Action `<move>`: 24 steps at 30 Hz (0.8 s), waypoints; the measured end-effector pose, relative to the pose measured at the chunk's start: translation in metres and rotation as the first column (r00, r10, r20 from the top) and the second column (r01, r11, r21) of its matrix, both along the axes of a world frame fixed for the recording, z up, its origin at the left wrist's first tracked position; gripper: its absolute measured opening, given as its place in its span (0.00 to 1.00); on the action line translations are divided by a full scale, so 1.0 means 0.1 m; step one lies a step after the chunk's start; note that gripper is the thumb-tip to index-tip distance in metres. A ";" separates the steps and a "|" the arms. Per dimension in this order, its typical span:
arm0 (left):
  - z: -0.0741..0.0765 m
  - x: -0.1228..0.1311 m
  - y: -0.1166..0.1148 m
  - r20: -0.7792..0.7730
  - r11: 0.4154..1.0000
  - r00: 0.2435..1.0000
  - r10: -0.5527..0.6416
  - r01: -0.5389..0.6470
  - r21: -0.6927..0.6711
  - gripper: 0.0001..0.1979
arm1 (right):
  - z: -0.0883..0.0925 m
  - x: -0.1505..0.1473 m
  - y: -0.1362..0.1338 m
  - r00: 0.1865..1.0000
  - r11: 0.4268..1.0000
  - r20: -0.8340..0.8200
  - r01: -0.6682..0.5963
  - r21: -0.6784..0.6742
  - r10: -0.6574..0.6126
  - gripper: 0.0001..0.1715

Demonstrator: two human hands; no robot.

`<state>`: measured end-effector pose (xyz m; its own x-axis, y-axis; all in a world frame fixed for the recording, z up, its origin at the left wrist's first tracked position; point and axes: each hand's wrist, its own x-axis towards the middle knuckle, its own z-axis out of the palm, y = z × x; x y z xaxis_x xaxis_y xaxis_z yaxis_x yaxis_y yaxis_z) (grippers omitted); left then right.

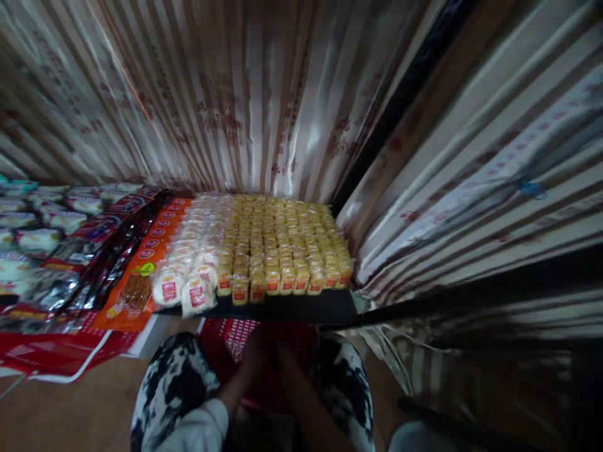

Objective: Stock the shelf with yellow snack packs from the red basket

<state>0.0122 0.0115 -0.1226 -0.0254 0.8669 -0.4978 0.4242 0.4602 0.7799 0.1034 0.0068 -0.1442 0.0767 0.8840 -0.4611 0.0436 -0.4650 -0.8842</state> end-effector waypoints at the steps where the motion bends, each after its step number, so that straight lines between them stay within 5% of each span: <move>1: 0.05 -0.07 -0.02 0.013 1.000 1.000 -0.004 0.003 0.018 0.11 | 0.01 0.00 -0.04 1.000 1.000 0.019 0.004 -0.021 -0.004 0.13; 6: 0.22 -0.40 -0.10 0.081 0.998 0.996 0.048 -0.052 0.048 0.11 | 0.11 0.07 -0.20 0.989 0.999 0.142 0.035 0.023 -0.038 0.09; 11: 0.39 -0.59 -0.12 0.192 0.997 0.978 0.082 -0.081 -0.014 0.14 | 0.27 0.13 -0.24 0.970 0.983 0.240 0.001 0.183 -0.046 0.20; 18: 0.80 -0.66 -0.14 0.339 0.999 0.940 0.043 -0.050 0.012 0.23 | 0.50 0.07 -0.26 0.986 0.940 -0.018 -0.153 0.304 0.166 0.17; 24: 1.09 -0.63 -0.22 0.375 0.989 0.926 0.040 -0.091 0.119 0.24 | 0.65 0.03 -0.29 0.971 0.953 -0.181 -0.100 0.287 0.157 0.18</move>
